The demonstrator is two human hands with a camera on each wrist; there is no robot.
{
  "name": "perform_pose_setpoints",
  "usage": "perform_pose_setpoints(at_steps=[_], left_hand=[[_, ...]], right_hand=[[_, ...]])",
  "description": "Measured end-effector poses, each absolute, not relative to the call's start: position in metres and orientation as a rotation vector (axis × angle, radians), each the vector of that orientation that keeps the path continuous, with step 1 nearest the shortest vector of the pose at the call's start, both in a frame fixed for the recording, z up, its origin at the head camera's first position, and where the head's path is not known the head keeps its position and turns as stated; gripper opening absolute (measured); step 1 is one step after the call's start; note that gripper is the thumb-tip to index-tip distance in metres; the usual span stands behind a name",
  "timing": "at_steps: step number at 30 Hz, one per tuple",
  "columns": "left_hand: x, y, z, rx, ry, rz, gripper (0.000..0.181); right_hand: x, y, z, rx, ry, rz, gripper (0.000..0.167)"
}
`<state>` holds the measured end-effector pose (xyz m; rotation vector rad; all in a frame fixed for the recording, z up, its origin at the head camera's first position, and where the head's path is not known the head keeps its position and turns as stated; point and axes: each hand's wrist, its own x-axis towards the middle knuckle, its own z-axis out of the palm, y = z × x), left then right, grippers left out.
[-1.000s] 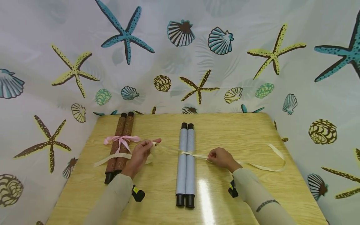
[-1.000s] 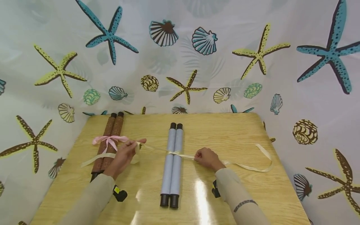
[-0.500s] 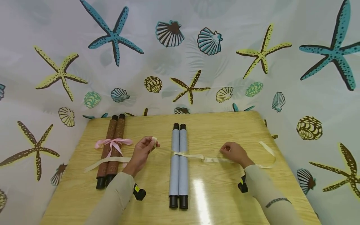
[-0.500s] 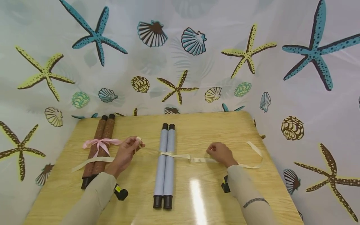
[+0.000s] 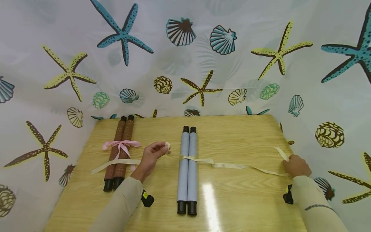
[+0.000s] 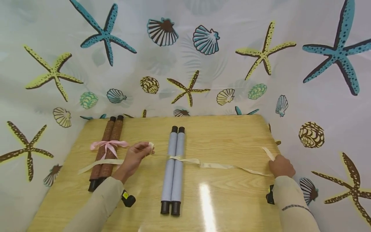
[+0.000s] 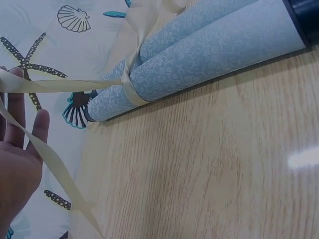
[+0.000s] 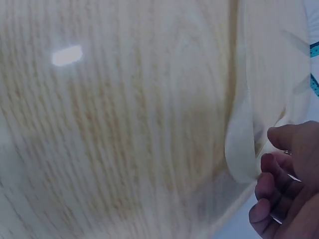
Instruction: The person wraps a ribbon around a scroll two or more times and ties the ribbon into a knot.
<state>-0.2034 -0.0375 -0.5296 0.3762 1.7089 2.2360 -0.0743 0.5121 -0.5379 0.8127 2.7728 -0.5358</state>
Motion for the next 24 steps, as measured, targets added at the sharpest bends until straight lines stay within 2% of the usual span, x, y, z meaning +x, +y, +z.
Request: perform_pose_setpoints(at_steps=[2,6,10,24], left_hand=[[-0.203,-0.037,-0.528,0.372,1.712,2.226,0.028],[-0.202,-0.037,-0.526,0.35,1.732,2.198,0.024],[-0.201,-0.038,-0.525,0.302,1.748,2.188,0.024],[-0.2,-0.035,-0.525,0.37,1.749,2.181,0.024]], right_hand=[[-0.071,0.512,-0.543,0.82,2.767,-0.541,0.036],[-0.073,0.509,-0.552,0.839,2.802,-0.582,0.043],[-0.09,0.497,-0.551,0.706,2.926,-0.688,0.035],[-0.195,0.361,-0.473,0.231,3.154,-0.948,0.026]])
